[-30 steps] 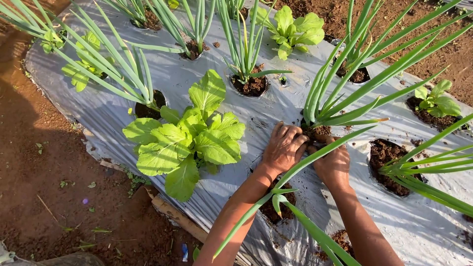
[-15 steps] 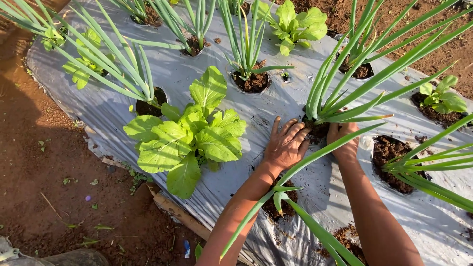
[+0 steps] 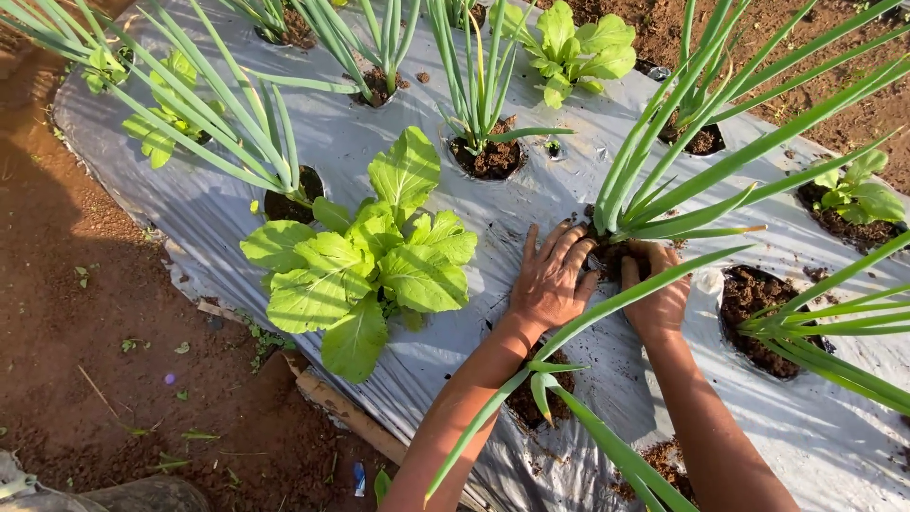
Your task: Planting seedlings into a plastic-covered field and adding soil from a bucket by hand.
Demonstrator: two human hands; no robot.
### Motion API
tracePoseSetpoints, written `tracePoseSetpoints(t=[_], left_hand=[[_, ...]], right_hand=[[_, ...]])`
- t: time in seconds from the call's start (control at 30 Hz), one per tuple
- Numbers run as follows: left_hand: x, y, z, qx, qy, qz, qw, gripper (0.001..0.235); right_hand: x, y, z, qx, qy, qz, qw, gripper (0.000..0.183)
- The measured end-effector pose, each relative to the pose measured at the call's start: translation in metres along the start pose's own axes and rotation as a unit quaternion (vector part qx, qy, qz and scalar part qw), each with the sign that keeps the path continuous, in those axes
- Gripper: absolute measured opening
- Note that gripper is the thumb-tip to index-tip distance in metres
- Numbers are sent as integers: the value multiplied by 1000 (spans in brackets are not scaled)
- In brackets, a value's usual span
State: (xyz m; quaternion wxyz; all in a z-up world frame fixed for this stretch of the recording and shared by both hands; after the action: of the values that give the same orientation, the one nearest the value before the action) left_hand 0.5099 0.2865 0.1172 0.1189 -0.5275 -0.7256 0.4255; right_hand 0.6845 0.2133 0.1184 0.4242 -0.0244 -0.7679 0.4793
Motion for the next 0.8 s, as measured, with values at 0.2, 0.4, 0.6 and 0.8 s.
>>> tracePoseSetpoints(t=[0.2, 0.4, 0.6, 0.8], left_hand=[[1, 1, -1, 54, -13, 5, 998, 46], [2, 4, 2, -27, 13, 4, 1000, 38], [6, 7, 5, -6, 8, 8, 1000, 32], [4, 4, 4, 45, -1, -5, 999, 33]], right_hand=[[10, -5, 18, 1, 6, 2, 1000, 29], [9, 3, 23, 4, -19, -69, 997, 23], [-11, 8, 25, -14, -17, -66, 998, 15], [-20, 15, 18, -87, -67, -113, 987, 9]])
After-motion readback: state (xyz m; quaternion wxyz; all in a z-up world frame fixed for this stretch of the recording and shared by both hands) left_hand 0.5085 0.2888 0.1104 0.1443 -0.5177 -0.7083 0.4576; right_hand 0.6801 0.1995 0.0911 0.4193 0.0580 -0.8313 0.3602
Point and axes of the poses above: each hand's wrist, its own z-axis away from the middle knuckle, its own y-axis out of the palm, x = y × z, the point moved 2 cm from there along -z, towards the middle knuckle, and after that the axes turned 10 degrees about y, right-handed, at the moved point
